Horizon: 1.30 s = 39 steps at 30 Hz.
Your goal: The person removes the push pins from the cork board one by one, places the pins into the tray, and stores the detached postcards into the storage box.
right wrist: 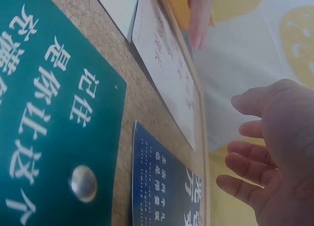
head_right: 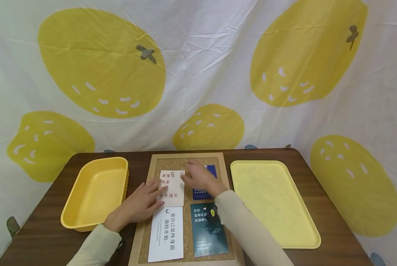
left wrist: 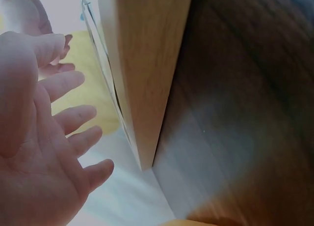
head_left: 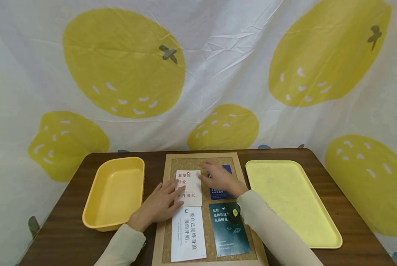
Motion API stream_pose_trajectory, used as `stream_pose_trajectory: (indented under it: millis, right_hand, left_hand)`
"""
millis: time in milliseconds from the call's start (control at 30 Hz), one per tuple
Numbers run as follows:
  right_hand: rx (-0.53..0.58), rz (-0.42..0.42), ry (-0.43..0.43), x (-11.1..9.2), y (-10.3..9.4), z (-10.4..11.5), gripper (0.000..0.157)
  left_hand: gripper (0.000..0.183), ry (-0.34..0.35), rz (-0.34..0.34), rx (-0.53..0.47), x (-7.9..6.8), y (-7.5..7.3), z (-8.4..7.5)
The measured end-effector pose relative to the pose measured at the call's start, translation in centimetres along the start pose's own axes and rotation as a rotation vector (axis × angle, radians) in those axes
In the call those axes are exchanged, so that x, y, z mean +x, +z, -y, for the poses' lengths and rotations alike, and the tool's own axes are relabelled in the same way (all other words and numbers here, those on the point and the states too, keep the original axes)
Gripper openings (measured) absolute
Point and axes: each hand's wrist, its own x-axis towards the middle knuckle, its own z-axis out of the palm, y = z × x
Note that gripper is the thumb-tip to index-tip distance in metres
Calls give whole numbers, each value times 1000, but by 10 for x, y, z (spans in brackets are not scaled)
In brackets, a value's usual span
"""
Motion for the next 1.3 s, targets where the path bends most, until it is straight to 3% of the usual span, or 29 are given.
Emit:
stream_pose_trajectory:
  millis: [267, 500, 800, 1300]
  right_hand:
    - [27, 58, 52, 6, 6, 5, 50]
    - [34, 47, 8, 11, 15, 5, 45]
    - [117, 41, 26, 22, 26, 3, 39]
    - [179, 54, 8, 33, 41, 11, 44]
  left_hand:
    - [54, 34, 26, -7, 4, 5, -1]
    - [53, 47, 56, 14, 6, 8, -2]
    - [52, 48, 85, 4, 6, 10, -1]
    - [52, 27, 89, -4, 6, 13, -2]
